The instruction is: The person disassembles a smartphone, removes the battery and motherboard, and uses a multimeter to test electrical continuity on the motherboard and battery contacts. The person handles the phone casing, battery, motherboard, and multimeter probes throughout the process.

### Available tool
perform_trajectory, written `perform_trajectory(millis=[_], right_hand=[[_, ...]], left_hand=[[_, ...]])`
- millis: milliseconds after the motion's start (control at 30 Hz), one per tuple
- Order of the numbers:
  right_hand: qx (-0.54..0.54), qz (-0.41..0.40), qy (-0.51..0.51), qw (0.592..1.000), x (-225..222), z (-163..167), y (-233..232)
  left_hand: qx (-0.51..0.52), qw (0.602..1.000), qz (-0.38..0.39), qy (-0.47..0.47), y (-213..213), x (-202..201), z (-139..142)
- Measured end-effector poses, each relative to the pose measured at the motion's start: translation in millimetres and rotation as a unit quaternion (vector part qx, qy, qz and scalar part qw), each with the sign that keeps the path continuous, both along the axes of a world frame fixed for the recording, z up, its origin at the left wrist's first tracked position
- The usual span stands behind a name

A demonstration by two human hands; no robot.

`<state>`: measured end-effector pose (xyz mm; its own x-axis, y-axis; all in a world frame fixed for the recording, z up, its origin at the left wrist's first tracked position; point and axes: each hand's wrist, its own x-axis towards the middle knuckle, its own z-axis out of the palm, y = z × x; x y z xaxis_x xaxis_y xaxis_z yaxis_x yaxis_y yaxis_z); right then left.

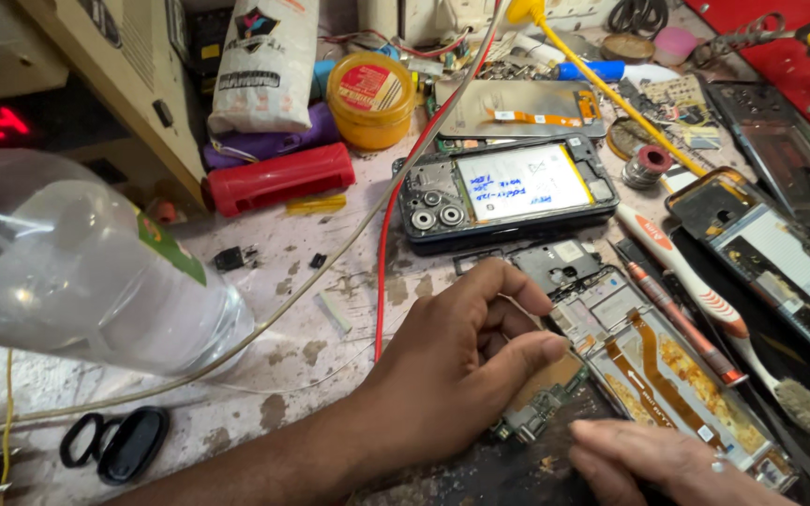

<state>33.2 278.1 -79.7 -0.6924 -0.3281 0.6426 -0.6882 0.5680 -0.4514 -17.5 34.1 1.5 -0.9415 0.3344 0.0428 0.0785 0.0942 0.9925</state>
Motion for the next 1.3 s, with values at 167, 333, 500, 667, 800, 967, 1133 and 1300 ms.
perform_trajectory(millis=[167,333,500,667,800,967,1133,1300], right_hand=[[-0.056,-0.058,-0.121,0.989,0.7,6.2,-1.4],[0.076,-0.117,-0.053,0.989,13.2,16.3,-12.8],[0.082,-0.164,0.007,0.983,27.3,34.1,-32.7],[0.074,-0.159,-0.017,0.984,46.7,59.6,-49.2],[0.059,-0.130,-0.028,0.989,64.5,77.2,-52.5],[0.068,-0.155,-0.045,0.985,86.6,88.0,-52.5],[0.058,-0.154,-0.030,0.986,101.1,88.9,-50.0],[0.091,-0.164,-0.005,0.982,114.4,92.4,-54.5]], left_hand=[[0.044,0.999,-0.025,-0.007,0.4,1.8,-5.4],[0.006,0.991,-0.120,0.053,-7.6,5.9,-5.0],[-0.037,0.989,-0.023,0.141,-2.6,16.9,-2.1],[-0.053,0.977,0.037,0.206,-1.8,35.6,0.7],[-0.082,0.949,0.066,0.298,-0.3,55.3,5.7],[-0.157,0.954,0.032,0.252,0.8,69.4,14.0],[-0.181,0.970,-0.124,0.104,-20.8,61.6,21.6],[-0.226,0.950,-0.122,0.176,-25.1,69.5,23.3]])
